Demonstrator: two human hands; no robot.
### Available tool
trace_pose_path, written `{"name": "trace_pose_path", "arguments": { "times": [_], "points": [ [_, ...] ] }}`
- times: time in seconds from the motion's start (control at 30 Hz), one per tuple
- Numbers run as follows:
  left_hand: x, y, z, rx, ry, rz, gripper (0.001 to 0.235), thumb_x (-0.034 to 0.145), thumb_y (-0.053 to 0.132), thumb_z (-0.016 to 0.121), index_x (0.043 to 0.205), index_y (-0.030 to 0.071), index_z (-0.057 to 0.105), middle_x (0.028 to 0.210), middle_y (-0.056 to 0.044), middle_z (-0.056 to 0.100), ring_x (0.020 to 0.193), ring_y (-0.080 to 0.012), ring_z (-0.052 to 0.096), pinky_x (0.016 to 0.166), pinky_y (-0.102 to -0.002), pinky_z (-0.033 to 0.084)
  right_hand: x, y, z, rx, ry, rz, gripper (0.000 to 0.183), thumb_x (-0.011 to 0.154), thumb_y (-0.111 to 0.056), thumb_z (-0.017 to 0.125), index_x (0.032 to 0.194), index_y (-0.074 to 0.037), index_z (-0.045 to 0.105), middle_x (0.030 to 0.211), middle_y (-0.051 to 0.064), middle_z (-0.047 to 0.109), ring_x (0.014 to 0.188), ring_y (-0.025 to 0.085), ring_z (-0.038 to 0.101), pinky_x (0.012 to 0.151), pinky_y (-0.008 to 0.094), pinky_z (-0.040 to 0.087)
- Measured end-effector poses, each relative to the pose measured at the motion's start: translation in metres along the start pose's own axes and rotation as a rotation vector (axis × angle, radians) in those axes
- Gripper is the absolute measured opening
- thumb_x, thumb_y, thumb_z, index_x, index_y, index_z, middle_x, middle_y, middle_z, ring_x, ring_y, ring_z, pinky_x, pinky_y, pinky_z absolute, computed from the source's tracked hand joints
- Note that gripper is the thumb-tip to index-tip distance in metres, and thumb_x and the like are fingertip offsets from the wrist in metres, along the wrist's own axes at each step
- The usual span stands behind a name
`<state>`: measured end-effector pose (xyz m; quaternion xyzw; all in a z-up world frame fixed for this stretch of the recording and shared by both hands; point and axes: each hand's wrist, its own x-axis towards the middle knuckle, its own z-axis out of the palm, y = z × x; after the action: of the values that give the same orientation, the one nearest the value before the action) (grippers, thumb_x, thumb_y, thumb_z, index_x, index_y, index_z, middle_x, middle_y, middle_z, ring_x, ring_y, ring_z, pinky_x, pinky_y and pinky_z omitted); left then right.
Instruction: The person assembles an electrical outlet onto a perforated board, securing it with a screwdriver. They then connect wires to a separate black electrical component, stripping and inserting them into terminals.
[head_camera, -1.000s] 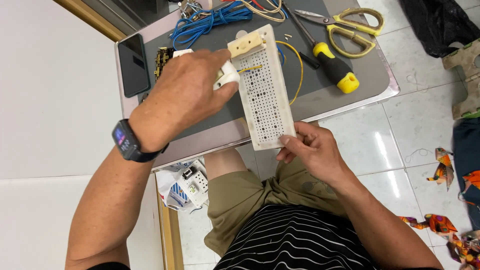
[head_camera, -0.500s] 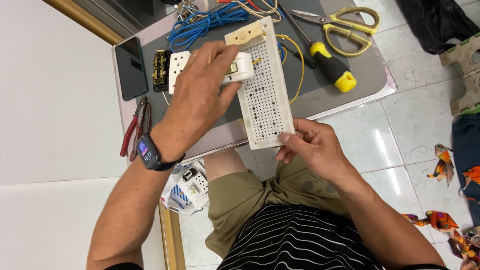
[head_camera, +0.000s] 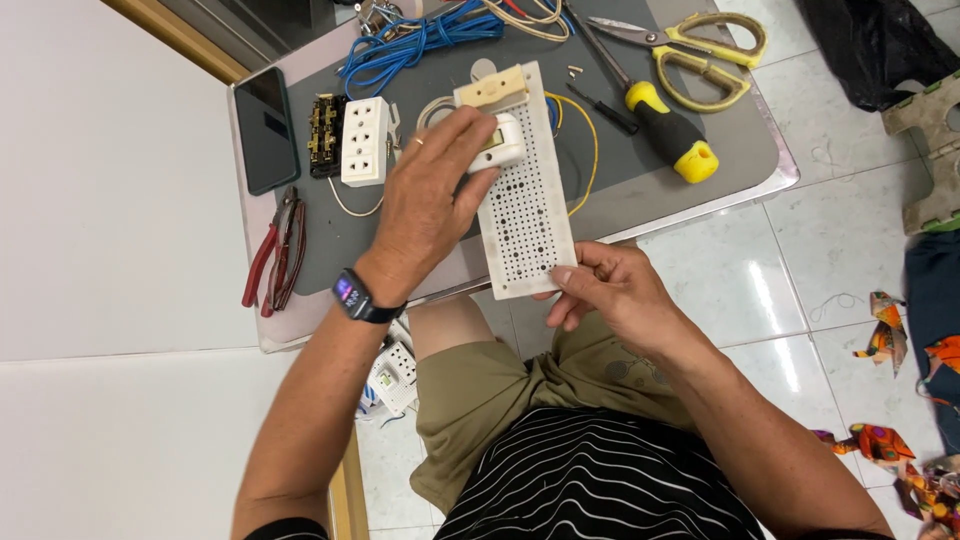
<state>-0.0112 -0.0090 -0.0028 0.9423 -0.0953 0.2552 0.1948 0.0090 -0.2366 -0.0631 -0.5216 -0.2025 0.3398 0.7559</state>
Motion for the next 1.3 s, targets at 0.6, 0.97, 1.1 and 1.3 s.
{"name": "trace_pose_path", "arguments": {
  "times": [0.6, 0.97, 1.1, 1.3],
  "points": [
    [-0.038, -0.027, 0.046, -0.349, 0.221, -0.223, 0.035, 0.089, 0.011, 0.078, 0.121, 0.006, 0.065, 0.125, -0.015, 0.06, 0.11, -0.0326, 0.065, 0.099, -0.045, 0.051, -0.001, 0.007, -0.007, -0.033, 0.08, 0.237, 0.028, 0.088, -0.008, 0.06, 0.097, 0.018, 0.064, 0.076, 0.03, 0.071, 0.048, 0.028, 0.07, 0.038, 0.031, 0.057],
    [-0.035, -0.013, 0.045, -0.308, 0.218, -0.335, 0.031, 0.094, 0.016, 0.072, 0.122, 0.006, 0.065, 0.111, -0.016, 0.065, 0.099, -0.0332, 0.069, 0.085, -0.042, 0.056, 0.002, 0.006, -0.01, -0.028, 0.046, 0.254, 0.027, 0.088, -0.009, 0.06, 0.097, 0.016, 0.064, 0.076, 0.029, 0.071, 0.048, 0.028, 0.07, 0.038, 0.03, 0.057],
    [-0.034, -0.018, 0.047, -0.339, 0.221, -0.358, 0.033, 0.094, 0.02, 0.073, 0.122, 0.005, 0.065, 0.107, -0.017, 0.066, 0.096, -0.0334, 0.069, 0.081, -0.041, 0.056, 0.001, 0.002, -0.01, -0.03, 0.059, 0.264, 0.027, 0.087, -0.009, 0.061, 0.096, 0.016, 0.065, 0.076, 0.029, 0.071, 0.048, 0.028, 0.07, 0.038, 0.031, 0.057],
    [-0.033, -0.029, 0.048, -0.339, 0.219, -0.361, 0.032, 0.09, 0.021, 0.079, 0.116, 0.007, 0.068, 0.098, -0.013, 0.069, 0.082, -0.0178, 0.068, 0.068, -0.03, 0.057, -0.003, -0.024, -0.01, -0.478, 0.145, 0.256, 0.035, 0.092, -0.022, 0.065, 0.099, 0.012, 0.067, 0.074, 0.03, 0.069, 0.052, 0.03, 0.07, 0.042, 0.034, 0.057]
  ]
}}
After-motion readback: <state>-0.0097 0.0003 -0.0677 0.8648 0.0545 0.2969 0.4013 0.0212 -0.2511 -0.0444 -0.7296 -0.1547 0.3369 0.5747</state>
